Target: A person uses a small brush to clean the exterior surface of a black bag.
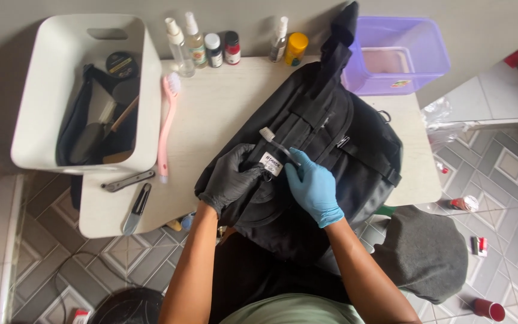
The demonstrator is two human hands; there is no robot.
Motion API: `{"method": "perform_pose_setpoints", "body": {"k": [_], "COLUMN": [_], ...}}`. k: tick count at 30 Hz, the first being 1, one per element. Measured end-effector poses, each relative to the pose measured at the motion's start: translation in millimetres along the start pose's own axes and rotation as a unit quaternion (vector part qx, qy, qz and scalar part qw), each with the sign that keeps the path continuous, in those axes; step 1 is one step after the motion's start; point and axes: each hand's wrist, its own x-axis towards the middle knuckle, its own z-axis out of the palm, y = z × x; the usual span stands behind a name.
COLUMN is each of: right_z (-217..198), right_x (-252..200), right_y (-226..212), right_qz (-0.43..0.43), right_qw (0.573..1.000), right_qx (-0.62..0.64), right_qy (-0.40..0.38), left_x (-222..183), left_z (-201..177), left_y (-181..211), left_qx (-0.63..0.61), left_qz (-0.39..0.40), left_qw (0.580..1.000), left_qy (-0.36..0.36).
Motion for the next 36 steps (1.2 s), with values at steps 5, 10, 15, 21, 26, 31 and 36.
{"method": "perform_pose_setpoints", "body": {"k": [5,10,15,21,26,31,36], "right_z": [-24,-68,-125,-153,-106,-121,-158], "right_x": [2,13,102,290,361,320,209], "right_y": [7,29,109,247,285,236,159], "right_qz": [-0.006,-0.011,-0.03,0.091,0.122,0.036,-0.109], "right_qw": [0.989,0.974,0.964,0.957,0.955,0.96,0.965], "right_qx": [0.143,0.217,0.015,-0.241,-0.272,-0.275,-0.173], "right_qy": [-0.033,0.064,0.264,0.135,0.015,-0.027,0.164], "left_x": [-5,-4,0,-3,-11,-9,12], "left_z": [-2,2,7,-2,-11,-17,-19], "left_y": [5,-5,-17,-13,5,-4,-25], "left_qx": [-0.022,-0.033,-0.01,-0.003,-0.048,-0.042,-0.064], "left_qz": [0.004,0.006,0.04,0.085,0.096,0.092,0.044], "left_qw": [1.0,0.999,0.998,0.996,0.994,0.993,0.992], "left_qy": [0.011,0.03,0.044,0.018,-0.027,-0.057,-0.104]}}
